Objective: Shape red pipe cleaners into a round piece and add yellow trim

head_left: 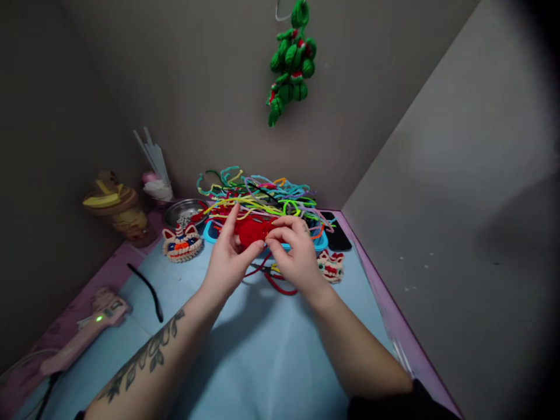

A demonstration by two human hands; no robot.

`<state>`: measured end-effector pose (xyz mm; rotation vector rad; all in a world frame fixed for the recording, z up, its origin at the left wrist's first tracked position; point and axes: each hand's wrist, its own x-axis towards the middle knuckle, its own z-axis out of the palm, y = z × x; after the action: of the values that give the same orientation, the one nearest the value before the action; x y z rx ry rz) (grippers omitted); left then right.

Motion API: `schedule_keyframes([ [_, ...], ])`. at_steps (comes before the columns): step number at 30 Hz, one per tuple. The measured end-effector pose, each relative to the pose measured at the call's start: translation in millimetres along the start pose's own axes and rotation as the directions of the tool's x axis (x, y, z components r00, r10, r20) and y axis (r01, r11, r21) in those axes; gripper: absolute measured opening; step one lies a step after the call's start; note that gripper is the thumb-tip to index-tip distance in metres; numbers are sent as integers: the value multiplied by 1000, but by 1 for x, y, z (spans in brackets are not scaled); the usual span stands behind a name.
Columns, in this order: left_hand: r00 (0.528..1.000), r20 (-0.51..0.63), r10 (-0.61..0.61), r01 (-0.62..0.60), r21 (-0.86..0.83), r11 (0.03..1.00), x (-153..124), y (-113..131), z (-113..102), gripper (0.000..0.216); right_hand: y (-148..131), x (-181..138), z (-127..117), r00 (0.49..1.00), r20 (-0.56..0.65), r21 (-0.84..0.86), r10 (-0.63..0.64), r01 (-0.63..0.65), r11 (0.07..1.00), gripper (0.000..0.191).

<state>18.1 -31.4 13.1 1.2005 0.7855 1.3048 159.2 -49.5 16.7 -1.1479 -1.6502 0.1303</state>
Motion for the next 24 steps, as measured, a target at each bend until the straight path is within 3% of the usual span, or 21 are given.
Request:
schedule_keyframes([
  [6,994,84,65,-72,81,994,-1,1,-2,94,3,3,-2,949,12,181,315,-312,933,10],
  [11,985,149,87,-104,115,988,-4,6,1,92,10,3,-2,880,128,359,457,-471,806,20],
  [15,984,162,70,-86,90,992,-2,4,0,97,14,3,2,861,166,431,480,-502,750,19],
  [21,996,72,-56,58,-25,998,4,6,-5,109,12,1,12,890,199,600,410,-442,667,16],
  [24,995,41,-94,96,-57,994,3,9,-4,109,12,-1,13,888,183,589,422,-443,676,16],
])
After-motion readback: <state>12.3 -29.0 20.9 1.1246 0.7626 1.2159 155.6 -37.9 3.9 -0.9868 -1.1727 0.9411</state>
